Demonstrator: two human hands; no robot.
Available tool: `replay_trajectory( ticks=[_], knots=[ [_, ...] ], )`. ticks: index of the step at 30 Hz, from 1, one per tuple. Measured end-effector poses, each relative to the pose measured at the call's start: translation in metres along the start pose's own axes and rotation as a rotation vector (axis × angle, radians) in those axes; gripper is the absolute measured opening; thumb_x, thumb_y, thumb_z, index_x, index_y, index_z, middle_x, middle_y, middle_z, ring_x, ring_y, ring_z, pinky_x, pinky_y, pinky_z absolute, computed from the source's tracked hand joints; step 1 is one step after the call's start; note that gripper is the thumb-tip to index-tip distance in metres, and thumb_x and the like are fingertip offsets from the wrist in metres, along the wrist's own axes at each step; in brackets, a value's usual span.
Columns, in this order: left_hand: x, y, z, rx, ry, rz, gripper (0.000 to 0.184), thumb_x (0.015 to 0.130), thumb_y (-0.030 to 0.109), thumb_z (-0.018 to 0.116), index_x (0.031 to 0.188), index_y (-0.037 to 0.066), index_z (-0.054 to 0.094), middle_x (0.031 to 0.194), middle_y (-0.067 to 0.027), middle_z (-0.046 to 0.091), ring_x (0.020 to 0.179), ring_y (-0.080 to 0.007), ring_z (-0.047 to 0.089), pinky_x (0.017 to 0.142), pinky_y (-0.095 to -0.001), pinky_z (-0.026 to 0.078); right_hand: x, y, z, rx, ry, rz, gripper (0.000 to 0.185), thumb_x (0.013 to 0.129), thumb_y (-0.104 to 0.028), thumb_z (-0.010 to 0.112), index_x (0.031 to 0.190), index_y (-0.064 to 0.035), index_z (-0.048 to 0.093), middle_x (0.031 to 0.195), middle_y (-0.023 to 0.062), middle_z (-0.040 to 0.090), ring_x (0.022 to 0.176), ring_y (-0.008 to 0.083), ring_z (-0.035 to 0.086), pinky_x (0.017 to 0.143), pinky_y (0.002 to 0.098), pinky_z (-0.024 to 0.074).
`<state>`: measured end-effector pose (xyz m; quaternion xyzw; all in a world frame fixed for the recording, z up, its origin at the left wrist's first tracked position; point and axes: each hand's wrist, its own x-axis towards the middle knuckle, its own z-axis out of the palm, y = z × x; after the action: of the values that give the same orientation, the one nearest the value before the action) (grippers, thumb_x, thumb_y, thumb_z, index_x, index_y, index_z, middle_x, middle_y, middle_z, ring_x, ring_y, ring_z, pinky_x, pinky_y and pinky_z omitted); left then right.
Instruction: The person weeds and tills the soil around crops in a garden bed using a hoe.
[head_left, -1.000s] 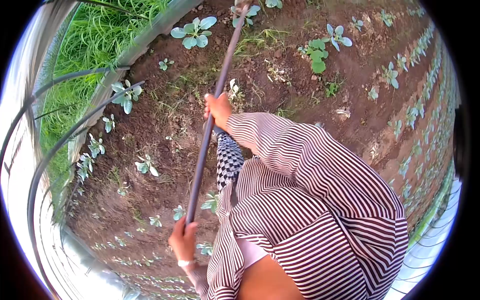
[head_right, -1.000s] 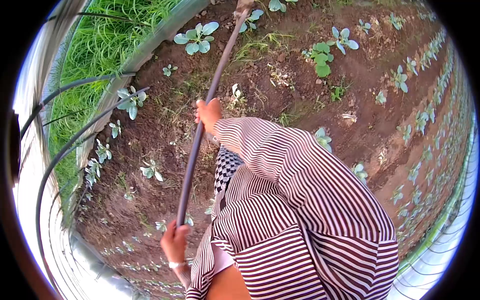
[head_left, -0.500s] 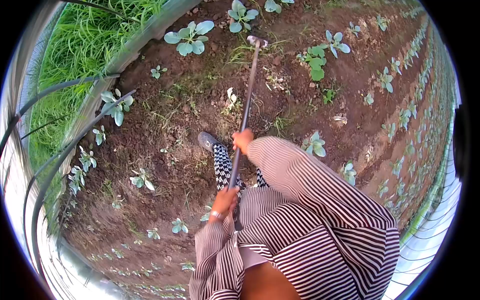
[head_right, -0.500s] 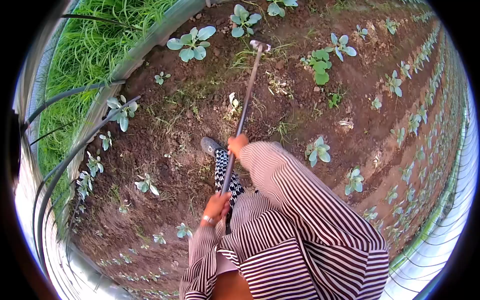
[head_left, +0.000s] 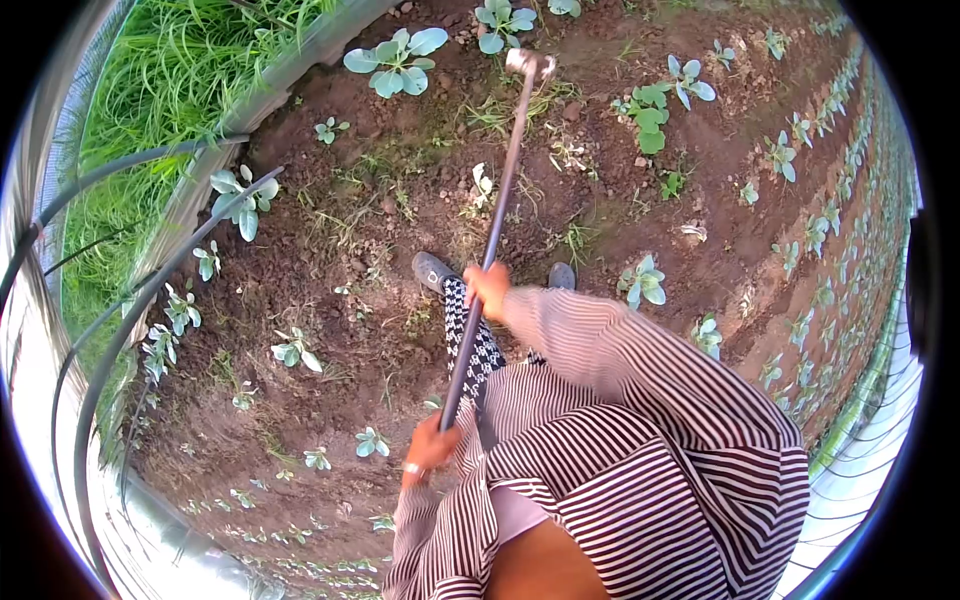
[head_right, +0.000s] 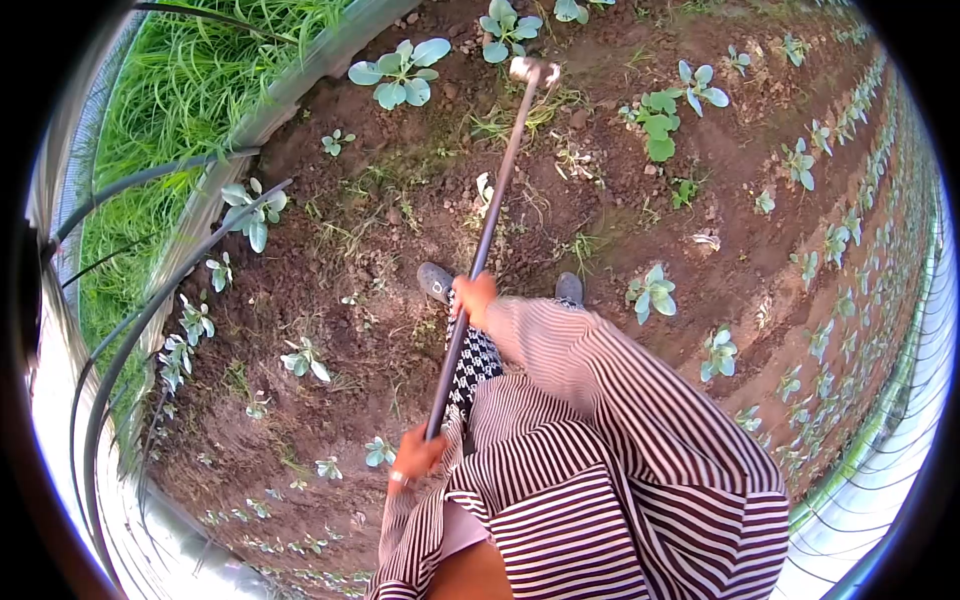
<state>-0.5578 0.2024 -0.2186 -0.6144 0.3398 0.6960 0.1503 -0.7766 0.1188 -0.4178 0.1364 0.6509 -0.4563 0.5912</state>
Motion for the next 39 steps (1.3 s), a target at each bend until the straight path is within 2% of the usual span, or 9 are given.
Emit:
replay_trajectory(
  ticks=[3, 8, 10, 12, 18, 24, 30, 36, 39],
  knots=[
    [0.069, 0.061, 0.022, 0.283, 0.178, 0.319, 0.023, 0.077, 0.02, 0.063, 0.09, 0.004, 0.054, 0.064, -0.0027, 0.053, 0.053, -0.013, 0.051, 0.049, -0.0281, 0.042, 0.066, -0.079, -0.003, -0.037, 0.01, -0.046, 0.014, 0.078, -0.004, 0.052, 0.069, -0.0002, 0.043, 0.048, 0.0107, 0.045, 0.035, 0.0238, 0.049, 0.031, 0.0374, 0.0385],
    [0.064, 0.083, 0.026, 0.246, 0.207, 0.256, 0.029, 0.074, 0.024, 0.063, 0.088, 0.0, 0.054, 0.073, -0.0158, 0.059, 0.067, -0.0264, 0.059, 0.062, -0.0378, 0.045, 0.103, -0.071, -0.007, -0.257, -0.144, -0.012, 0.013, 0.074, -0.008, 0.06, 0.064, -0.0034, 0.054, 0.056, 0.0097, 0.057, 0.048, 0.0218, 0.058, 0.039, 0.0386, 0.0427],
    [0.031, 0.016, 0.02, 0.169, 0.171, 0.091, 0.027, 0.074, 0.022, 0.062, 0.086, -0.001, 0.054, 0.07, -0.0123, 0.058, 0.063, -0.0217, 0.056, 0.059, -0.0355, 0.044, 0.048, -0.026, -0.009, -1.538, -0.476, -0.71, 0.007, 0.072, -0.007, 0.06, 0.066, -0.0035, 0.059, 0.061, 0.0111, 0.061, 0.054, 0.0222, 0.063, 0.043, 0.0382, 0.0461],
    [-0.022, -0.025, 0.021, 0.119, 0.177, 0.076, 0.025, 0.074, 0.021, 0.061, 0.085, 0.0, 0.055, 0.066, -0.0082, 0.055, 0.059, -0.0159, 0.052, 0.057, -0.0317, 0.043, 0.002, 0.039, 0.022, -0.429, 0.081, 0.188, 0.011, 0.075, -0.006, 0.058, 0.07, 0.0037, 0.057, 0.055, 0.0125, 0.057, 0.051, 0.0287, 0.062, 0.044, 0.0397, 0.0487],
    [-0.097, -0.12, 0.029, -0.077, 0.186, 0.142, 0.028, 0.072, 0.018, 0.07, 0.091, 0.001, 0.057, 0.068, -0.0086, 0.057, 0.062, -0.0125, 0.052, 0.059, -0.0299, 0.045, -0.088, 0.087, 0.0, 0.072, -0.121, 0.478, 0.02, 0.072, -0.001, 0.06, 0.06, -0.0027, 0.044, 0.047, 0.0091, 0.042, 0.036, 0.0236, 0.043, 0.035, 0.0402, 0.0383],
    [-0.083, -0.032, 0.022, 0.403, 0.405, 0.207, 0.03, 0.07, 0.017, 0.061, 0.096, 0.004, 0.052, 0.071, -0.0219, 0.06, 0.069, -0.0391, 0.061, 0.06, -0.0427, 0.048, -0.059, 0.03, 0.005, 0.242, -0.041, 0.414, 0.023, 0.071, -0.002, 0.06, 0.059, -0.0061, 0.041, 0.043, 0.0038, 0.034, 0.032, 0.0185, 0.038, 0.032, 0.0367, 0.0366],
    [-0.065, -0.048, 0.02, 0.684, 0.594, 0.288, 0.027, 0.07, 0.013, 0.061, 0.093, 0.008, 0.048, 0.069, -0.0146, 0.06, 0.062, -0.0341, 0.06, 0.053, -0.0445, 0.046, -0.017, -0.028, -0.015, 0.357, -0.299, 0.321, 0.024, 0.077, -0.02, 0.062, 0.066, -0.0139, 0.042, 0.049, 0.0011, 0.039, 0.043, 0.0154, 0.043, 0.044, 0.0352, 0.0397],
    [-0.079, -0.148, 0.016, 0.581, 0.863, 0.126, 0.021, 0.066, 0.008, 0.063, 0.087, 0.012, 0.056, 0.068, -0.0112, 0.062, 0.062, -0.0318, 0.061, 0.054, -0.0422, 0.048, -0.008, 0.011, -0.01, 0.185, -0.086, 0.261, 0.032, 0.08, -0.018, 0.06, 0.059, -0.0129, 0.035, 0.043, 0.0009, 0.029, 0.034, 0.0148, 0.033, 0.037, 0.0342, 0.0344],
    [-0.063, -0.143, 0.015, 0.663, 0.699, -0.008, 0.017, 0.068, 0.013, 0.057, 0.086, 0.013, 0.059, 0.064, -0.0138, 0.062, 0.061, -0.0333, 0.062, 0.054, -0.0433, 0.048, -0.003, 0.032, -0.02, 0.098, 0.014, 0.201, 0.029, 0.079, -0.019, 0.056, 0.058, -0.0121, 0.038, 0.042, 0.0027, 0.032, 0.033, 0.0175, 0.033, 0.036, 0.0349, 0.0332]
  ],
)
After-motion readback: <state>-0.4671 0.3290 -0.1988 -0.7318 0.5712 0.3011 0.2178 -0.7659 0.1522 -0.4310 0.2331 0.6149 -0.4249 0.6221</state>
